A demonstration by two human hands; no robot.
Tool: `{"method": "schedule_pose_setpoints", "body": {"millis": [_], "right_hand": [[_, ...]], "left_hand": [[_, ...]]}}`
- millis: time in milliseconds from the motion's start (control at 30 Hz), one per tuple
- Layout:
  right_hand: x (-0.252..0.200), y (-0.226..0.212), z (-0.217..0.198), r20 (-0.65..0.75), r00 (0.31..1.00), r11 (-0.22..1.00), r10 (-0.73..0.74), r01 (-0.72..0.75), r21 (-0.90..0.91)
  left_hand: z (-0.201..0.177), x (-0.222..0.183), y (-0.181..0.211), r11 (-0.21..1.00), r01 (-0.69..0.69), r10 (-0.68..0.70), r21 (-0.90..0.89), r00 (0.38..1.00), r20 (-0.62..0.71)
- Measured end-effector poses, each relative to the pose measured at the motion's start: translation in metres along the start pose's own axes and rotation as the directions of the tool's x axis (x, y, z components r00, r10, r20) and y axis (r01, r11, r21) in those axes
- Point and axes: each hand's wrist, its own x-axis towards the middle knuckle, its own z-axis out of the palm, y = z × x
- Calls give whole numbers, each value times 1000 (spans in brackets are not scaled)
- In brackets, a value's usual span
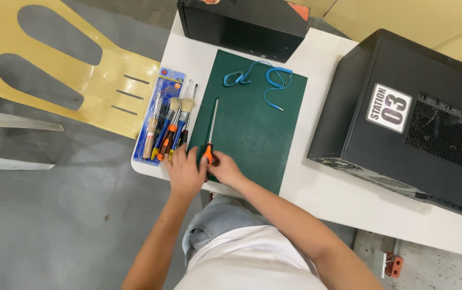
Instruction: The person uses a screwdriver to remove a screw from the back of a computer case, cleans the exterior panel with a brush, and then slides the panel off.
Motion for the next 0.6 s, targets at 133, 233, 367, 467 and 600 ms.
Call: {"method": "schedule_pose_setpoints", "body": {"millis": [133, 233, 367, 467, 600], "right_hand": [[7, -61, 13, -27, 1000, 998, -10, 12, 55], [19, -80, 20, -16, 1000, 998, -25, 25, 52], [35, -73, 22, -41, 999, 1000, -19, 20, 22], [47, -58, 18, -61, 998, 999, 1, 2, 49], [57, -39, 16, -77, 997, 993, 12, -3, 116]], "left_hand": [[-16, -7, -25, 1000, 1, -2, -11, 998, -61], [-5, -14, -40, 1000, 29, -27, 12, 996, -89], [-1, -16, -39, 998, 44, -42, 36, 998, -47], [2, -15, -35, 999, 40, -39, 27, 999, -29], [18, -11, -44, 999, 42, -42, -8, 998, -36]]}}
